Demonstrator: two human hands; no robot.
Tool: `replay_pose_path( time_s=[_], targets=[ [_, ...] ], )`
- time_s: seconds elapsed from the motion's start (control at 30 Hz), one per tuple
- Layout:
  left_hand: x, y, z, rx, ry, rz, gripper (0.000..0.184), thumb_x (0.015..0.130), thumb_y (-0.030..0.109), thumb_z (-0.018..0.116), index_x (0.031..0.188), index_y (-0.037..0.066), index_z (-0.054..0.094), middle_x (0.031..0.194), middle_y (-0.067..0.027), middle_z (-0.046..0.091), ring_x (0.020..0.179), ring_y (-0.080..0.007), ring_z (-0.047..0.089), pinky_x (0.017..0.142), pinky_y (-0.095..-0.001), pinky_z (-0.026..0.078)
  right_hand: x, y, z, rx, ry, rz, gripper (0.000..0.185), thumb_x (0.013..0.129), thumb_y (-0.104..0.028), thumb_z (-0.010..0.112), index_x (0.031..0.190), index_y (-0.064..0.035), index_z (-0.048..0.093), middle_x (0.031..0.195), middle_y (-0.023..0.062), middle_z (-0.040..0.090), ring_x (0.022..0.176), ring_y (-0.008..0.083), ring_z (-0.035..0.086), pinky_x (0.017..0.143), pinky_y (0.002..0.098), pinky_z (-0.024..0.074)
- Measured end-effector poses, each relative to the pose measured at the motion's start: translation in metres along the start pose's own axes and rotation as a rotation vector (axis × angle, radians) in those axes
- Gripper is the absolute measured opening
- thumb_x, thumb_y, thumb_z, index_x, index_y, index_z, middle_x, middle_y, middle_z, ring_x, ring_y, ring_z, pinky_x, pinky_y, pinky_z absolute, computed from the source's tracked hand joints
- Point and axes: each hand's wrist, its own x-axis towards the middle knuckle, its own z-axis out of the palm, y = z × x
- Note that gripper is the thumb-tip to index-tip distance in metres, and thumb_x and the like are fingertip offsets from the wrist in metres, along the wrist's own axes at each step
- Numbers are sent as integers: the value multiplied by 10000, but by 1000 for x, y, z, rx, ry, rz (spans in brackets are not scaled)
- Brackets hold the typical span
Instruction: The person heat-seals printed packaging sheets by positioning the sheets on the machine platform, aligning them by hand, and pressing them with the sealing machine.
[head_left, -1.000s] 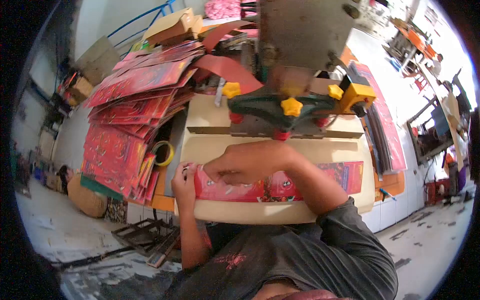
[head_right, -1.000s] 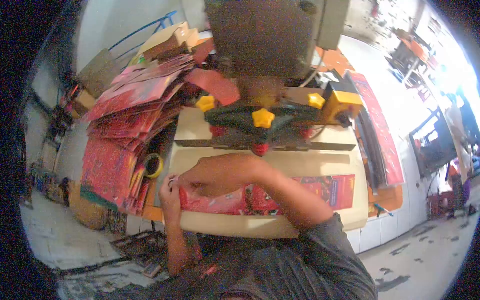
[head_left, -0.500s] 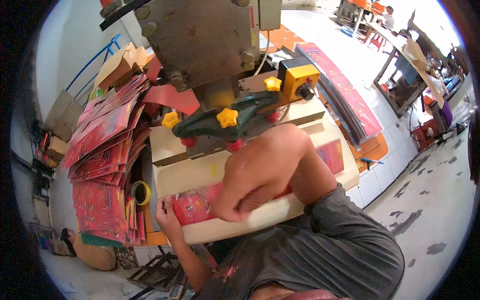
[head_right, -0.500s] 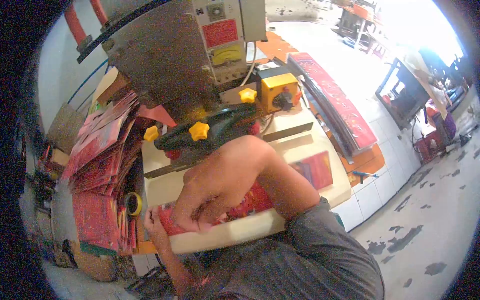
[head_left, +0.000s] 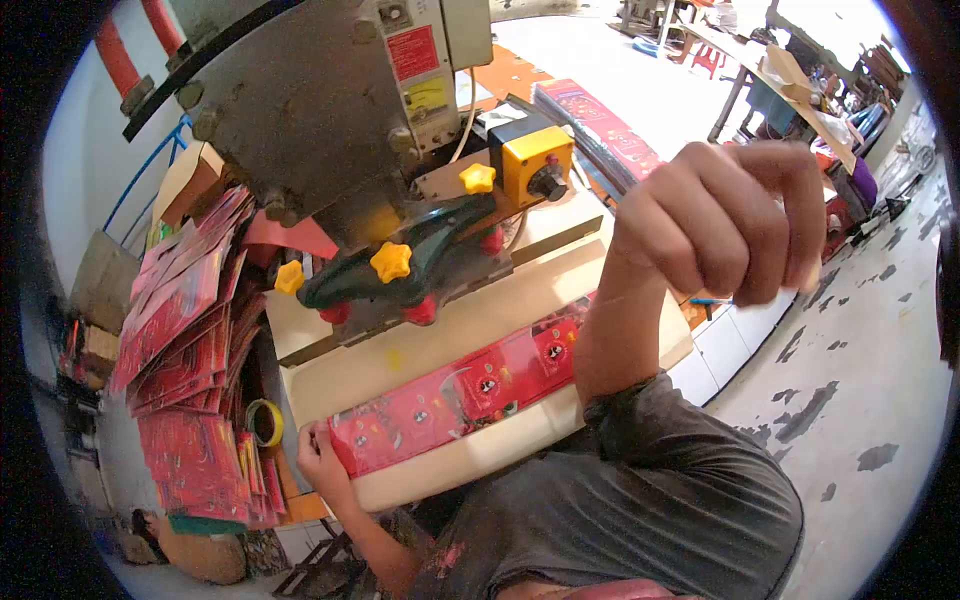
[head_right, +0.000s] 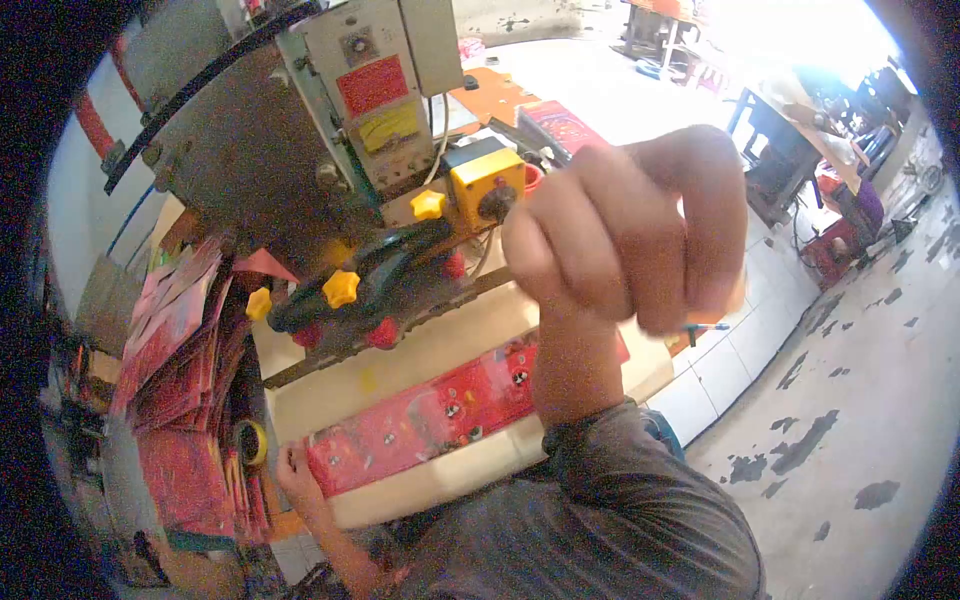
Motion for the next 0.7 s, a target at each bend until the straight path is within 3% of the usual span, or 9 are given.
replay_pose_path(
  time_s=[0.13, 0.2, 0.3, 0.47, 0.57, 0.63, 0.7],
  targets=[
    [0, -17, -9, -133, 40, -69, 319, 1032, 279, 613, 962, -31, 613, 846, -47, 600, 817, -147, 526, 790, -309, 466, -1, -18, -14, 46, 37, -24, 102, 953, -72, 625, 879, -96, 559, 529, 4, 534, 396, 71, 371, 415, 231, 261],
    [-3, -28, -16, -348, 64, -86, 308, 1043, 282, 602, 954, -11, 577, 868, -18, 547, 841, -134, 493, 815, -292, 445, -2, -21, -17, 13, 31, -88, 110, 1014, -158, 594, 924, -153, 530, 606, -26, 539, 432, 75, 372, 428, 235, 282],
    [-5, -32, -33, -182, 81, 59, 300, 1048, 271, 596, 926, -1, 559, 850, -10, 518, 827, -128, 476, 808, -282, 437, -2, -28, -8, -48, 70, -131, 106, 1008, -145, 596, 927, -154, 527, 593, -31, 508, 432, 64, 355, 403, 219, 243],
    [5, -41, -73, -219, 163, 46, 258, 1061, 250, 574, 937, 25, 552, 859, 9, 495, 839, -130, 469, 809, -288, 431, 2, -31, 5, -55, 77, -158, 111, 989, -125, 612, 927, -139, 522, 585, -31, 481, 432, 53, 328, 388, 212, 209],
    [9, -42, -101, -433, 217, -124, 273, 1074, 277, 553, 944, 37, 543, 850, 5, 480, 842, -129, 465, 808, -297, 437, 4, -33, 9, -53, 103, -187, 123, 980, -129, 623, 914, -131, 519, 577, -40, 459, 431, 48, 293, 382, 219, 195],
    [14, -62, -121, -376, 510, -77, 317, 1084, 323, 530, 1008, 18, 567, 903, -24, 531, 886, -152, 500, 842, -314, 452, 5, -37, 10, -6, 156, -245, 145, 989, -117, 622, 885, -102, 522, 556, -41, 444, 422, 31, 288, 383, 219, 162],
    [10, -62, -132, -352, 621, -85, 350, 1085, 338, 523, 1073, -5, 593, 985, -59, 578, 948, -173, 535, 885, -328, 459, 6, -40, 11, -8, 201, -274, 146, 988, -111, 620, 881, -103, 519, 560, -44, 439, 426, 26, 281, 380, 218, 158]
  ],
)
